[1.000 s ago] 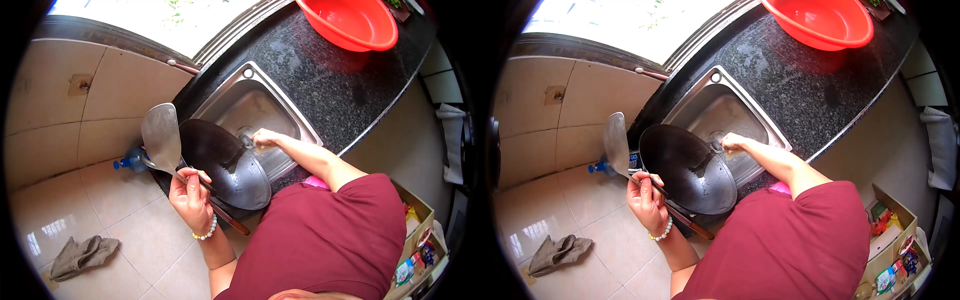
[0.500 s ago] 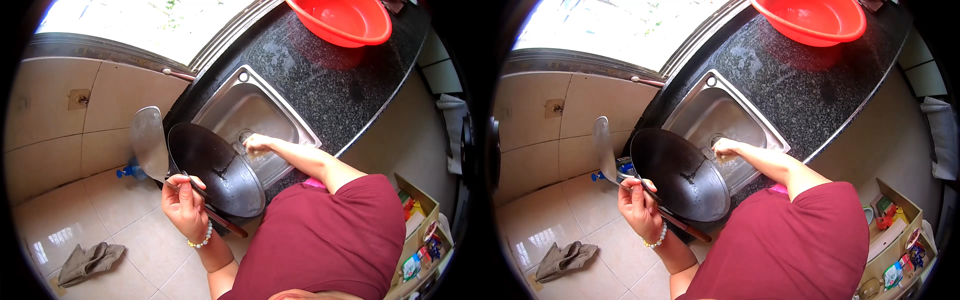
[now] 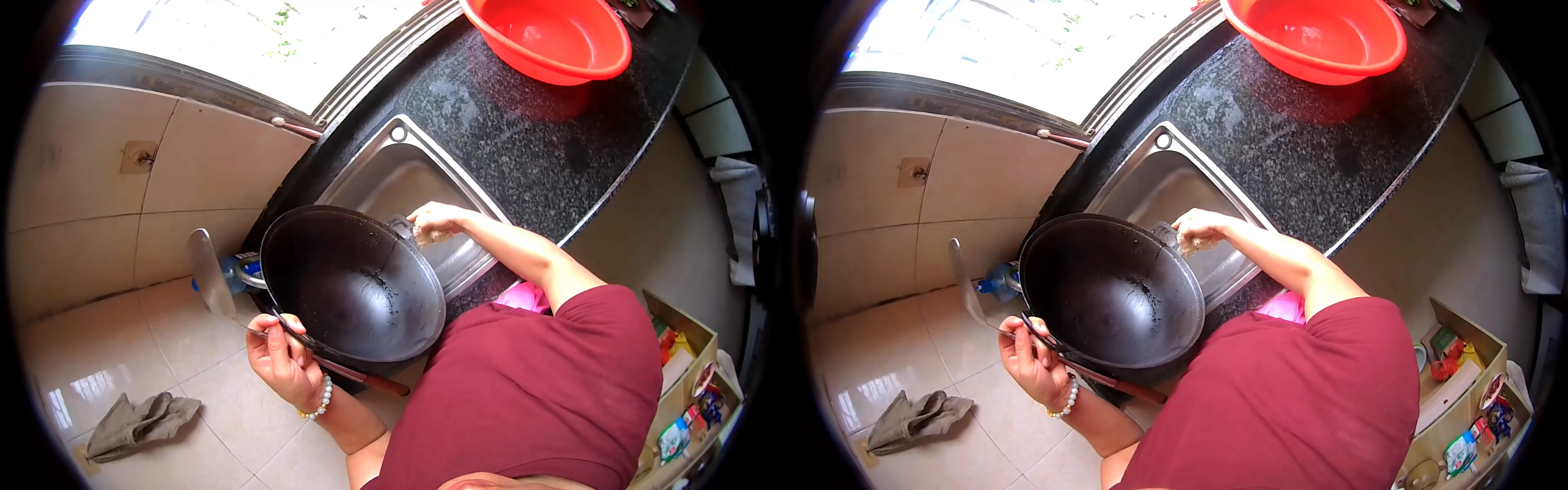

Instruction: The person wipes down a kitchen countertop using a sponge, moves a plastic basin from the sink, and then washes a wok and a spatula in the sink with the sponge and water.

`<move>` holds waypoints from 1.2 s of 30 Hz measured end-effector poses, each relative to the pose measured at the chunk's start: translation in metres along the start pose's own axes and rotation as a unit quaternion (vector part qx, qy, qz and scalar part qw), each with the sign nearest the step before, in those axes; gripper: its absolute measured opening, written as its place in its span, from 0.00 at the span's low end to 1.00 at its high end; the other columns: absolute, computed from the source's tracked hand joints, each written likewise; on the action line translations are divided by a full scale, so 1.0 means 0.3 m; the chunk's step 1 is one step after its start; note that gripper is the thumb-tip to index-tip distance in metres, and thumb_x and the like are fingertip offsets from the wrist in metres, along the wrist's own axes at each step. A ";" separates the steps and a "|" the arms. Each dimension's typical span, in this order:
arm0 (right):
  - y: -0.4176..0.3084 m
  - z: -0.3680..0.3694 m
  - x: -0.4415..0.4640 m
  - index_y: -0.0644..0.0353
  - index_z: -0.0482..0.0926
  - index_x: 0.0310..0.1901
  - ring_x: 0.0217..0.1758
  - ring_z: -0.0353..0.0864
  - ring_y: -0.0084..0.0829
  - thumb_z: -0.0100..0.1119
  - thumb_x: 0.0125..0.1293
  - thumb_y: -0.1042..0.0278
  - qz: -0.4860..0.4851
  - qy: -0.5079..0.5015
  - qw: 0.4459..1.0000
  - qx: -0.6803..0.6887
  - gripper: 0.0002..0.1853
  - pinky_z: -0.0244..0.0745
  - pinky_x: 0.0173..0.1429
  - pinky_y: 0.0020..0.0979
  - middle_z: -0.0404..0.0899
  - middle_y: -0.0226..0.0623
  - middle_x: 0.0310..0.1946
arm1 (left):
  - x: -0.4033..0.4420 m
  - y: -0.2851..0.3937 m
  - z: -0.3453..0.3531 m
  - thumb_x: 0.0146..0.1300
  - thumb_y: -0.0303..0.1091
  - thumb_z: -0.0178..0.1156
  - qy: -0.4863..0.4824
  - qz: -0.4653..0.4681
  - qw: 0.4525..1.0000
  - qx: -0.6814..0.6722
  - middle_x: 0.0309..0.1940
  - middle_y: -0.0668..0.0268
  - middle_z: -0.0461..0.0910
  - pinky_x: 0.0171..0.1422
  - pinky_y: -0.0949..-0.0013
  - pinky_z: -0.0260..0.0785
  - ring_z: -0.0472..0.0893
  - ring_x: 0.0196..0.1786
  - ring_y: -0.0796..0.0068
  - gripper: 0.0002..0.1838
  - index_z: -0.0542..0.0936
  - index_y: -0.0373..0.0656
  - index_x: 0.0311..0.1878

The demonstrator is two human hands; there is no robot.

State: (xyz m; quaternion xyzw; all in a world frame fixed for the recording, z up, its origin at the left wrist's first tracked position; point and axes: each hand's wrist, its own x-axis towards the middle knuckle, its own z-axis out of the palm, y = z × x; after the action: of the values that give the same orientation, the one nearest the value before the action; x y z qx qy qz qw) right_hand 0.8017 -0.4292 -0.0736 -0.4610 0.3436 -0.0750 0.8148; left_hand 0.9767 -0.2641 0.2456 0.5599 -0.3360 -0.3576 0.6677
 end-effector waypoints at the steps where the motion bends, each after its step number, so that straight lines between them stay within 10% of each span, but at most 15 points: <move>1: -0.030 -0.016 -0.018 0.66 0.73 0.54 0.40 0.76 0.23 0.52 0.50 0.72 0.005 -0.012 1.000 0.001 0.25 0.73 0.44 0.26 0.78 0.38 0.41 | -0.004 0.006 -0.015 0.65 0.24 0.47 -0.012 0.003 1.000 -0.017 0.28 0.55 0.75 0.15 0.87 0.47 0.56 0.12 0.91 0.05 0.72 0.39 0.41; 6: -0.137 -0.072 -0.070 0.64 0.75 0.50 0.35 0.75 0.22 0.54 0.48 0.74 -0.033 -0.055 0.997 0.030 0.23 0.73 0.38 0.25 0.79 0.35 0.37 | -0.032 0.060 -0.062 0.67 0.27 0.45 0.004 0.042 0.998 -0.047 0.27 0.57 0.74 0.15 0.88 0.54 0.57 0.12 0.90 0.05 0.71 0.41 0.42; 9: -0.120 -0.026 -0.114 0.64 0.76 0.47 0.37 0.77 0.26 0.57 0.47 0.73 -0.108 -0.088 0.944 0.298 0.21 0.75 0.38 0.28 0.79 0.36 0.36 | -0.030 0.107 -0.075 0.68 0.28 0.45 0.021 0.063 0.995 -0.069 0.26 0.58 0.73 0.18 0.87 0.62 0.58 0.12 0.89 0.05 0.71 0.43 0.42; 10: 0.002 -0.045 -0.014 0.61 0.77 0.48 0.41 0.78 0.29 0.59 0.48 0.71 -0.040 -0.022 0.999 0.000 0.22 0.76 0.39 0.32 0.79 0.38 0.38 | -0.028 0.112 -0.079 0.68 0.28 0.45 0.023 0.072 0.995 -0.071 0.26 0.59 0.73 0.18 0.87 0.61 0.58 0.12 0.89 0.05 0.71 0.43 0.42; 11: 0.078 -0.021 0.017 0.61 0.77 0.47 0.44 0.78 0.30 0.57 0.48 0.72 -0.034 0.000 0.919 -0.392 0.21 0.75 0.44 0.33 0.79 0.38 0.39 | -0.028 0.122 -0.075 0.68 0.28 0.45 0.021 0.070 0.995 -0.074 0.26 0.59 0.73 0.18 0.87 0.61 0.58 0.12 0.89 0.05 0.71 0.43 0.42; 12: 0.103 0.021 0.008 0.60 0.78 0.47 0.48 0.78 0.31 0.55 0.48 0.73 -0.022 0.025 0.693 -0.720 0.20 0.74 0.48 0.34 0.80 0.39 0.40 | -0.026 0.132 -0.072 0.68 0.28 0.45 0.016 0.068 0.995 -0.076 0.26 0.59 0.73 0.18 0.87 0.61 0.58 0.12 0.89 0.05 0.71 0.43 0.42; 15: -0.019 0.034 -0.091 0.57 0.77 0.50 0.50 0.77 0.40 0.53 0.48 0.68 -0.027 0.027 0.987 -0.159 0.23 0.70 0.54 0.34 0.77 0.46 0.47 | -0.028 0.125 -0.087 0.68 0.28 0.45 -0.004 0.074 0.994 -0.079 0.26 0.59 0.73 0.19 0.88 0.60 0.58 0.13 0.89 0.06 0.71 0.42 0.43; 18: 0.025 -0.018 -0.036 0.57 0.79 0.45 0.46 0.78 0.43 0.50 0.50 0.66 -0.014 0.105 0.873 -0.476 0.18 0.71 0.52 0.36 0.79 0.47 0.40 | -0.028 0.108 -0.071 0.68 0.28 0.45 -0.013 0.060 0.994 -0.088 0.27 0.58 0.74 0.19 0.88 0.59 0.58 0.13 0.90 0.06 0.72 0.41 0.43; 22: -0.153 -0.183 -0.028 0.63 0.78 0.36 0.28 0.79 0.39 0.52 0.55 0.63 -0.298 0.186 0.863 -0.363 0.13 0.74 0.38 0.36 0.80 0.44 0.27 | -0.029 0.079 -0.069 0.67 0.27 0.45 -0.033 0.044 0.995 -0.081 0.27 0.57 0.75 0.17 0.88 0.56 0.57 0.12 0.91 0.06 0.72 0.40 0.42; 23: -0.279 -0.191 -0.080 0.69 0.74 0.38 0.31 0.79 0.36 0.55 0.57 0.62 -0.189 0.120 0.973 -0.054 0.16 0.74 0.38 0.33 0.80 0.42 0.27 | -0.029 0.070 -0.063 0.67 0.26 0.46 -0.035 0.044 0.995 -0.083 0.27 0.57 0.75 0.16 0.88 0.54 0.57 0.12 0.91 0.06 0.72 0.40 0.42; 26: -0.333 -0.300 -0.069 0.76 0.50 0.62 0.60 0.66 0.46 0.61 0.55 0.51 -0.244 0.571 0.701 -0.352 0.45 0.64 0.62 0.35 0.61 0.57 0.59 | -0.029 0.051 -0.062 0.67 0.27 0.46 -0.050 0.043 0.995 -0.077 0.26 0.57 0.75 0.15 0.88 0.51 0.56 0.12 0.91 0.06 0.73 0.40 0.42; 28: -0.372 -0.192 -0.186 0.67 0.59 0.61 0.58 0.68 0.48 0.58 0.56 0.53 -0.327 0.582 0.661 -0.342 0.36 0.65 0.60 0.37 0.67 0.57 0.54 | -0.033 0.048 -0.065 0.67 0.27 0.47 -0.050 0.043 0.995 -0.073 0.26 0.57 0.75 0.15 0.88 0.51 0.57 0.12 0.92 0.05 0.73 0.40 0.41; 31: -0.137 -0.084 -0.140 0.57 0.76 0.32 0.33 0.77 0.46 0.48 0.58 0.59 -0.221 0.400 0.795 -0.400 0.12 0.72 0.41 0.41 0.77 0.45 0.29 | -0.035 0.044 -0.069 0.66 0.27 0.47 -0.055 0.044 0.995 -0.074 0.26 0.58 0.75 0.14 0.88 0.50 0.57 0.12 0.92 0.05 0.73 0.41 0.41; 32: -0.033 -0.081 -0.070 0.59 0.77 0.29 0.33 0.78 0.44 0.45 0.58 0.58 -0.188 0.230 0.718 -0.630 0.14 0.72 0.40 0.41 0.78 0.45 0.27 | -0.033 0.042 -0.066 0.66 0.27 0.47 -0.061 0.047 0.994 -0.077 0.26 0.58 0.75 0.14 0.88 0.50 0.57 0.12 0.92 0.05 0.73 0.41 0.41; 36: 0.118 0.103 -0.049 0.62 0.80 0.26 0.31 0.83 0.35 0.50 0.56 0.64 -0.147 0.245 0.876 -0.388 0.12 0.77 0.38 0.36 0.81 0.41 0.25 | -0.033 0.040 -0.002 0.67 0.26 0.46 -0.139 0.038 0.988 -0.063 0.28 0.57 0.76 0.13 0.87 0.45 0.56 0.12 0.92 0.05 0.72 0.40 0.42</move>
State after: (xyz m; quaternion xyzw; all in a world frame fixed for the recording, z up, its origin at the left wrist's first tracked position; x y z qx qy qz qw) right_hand 0.8031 -0.3812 -0.0842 -0.7519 0.4622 -0.1657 0.4399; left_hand 0.9732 -0.2538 0.2568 0.4481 -0.4234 -0.4268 0.6617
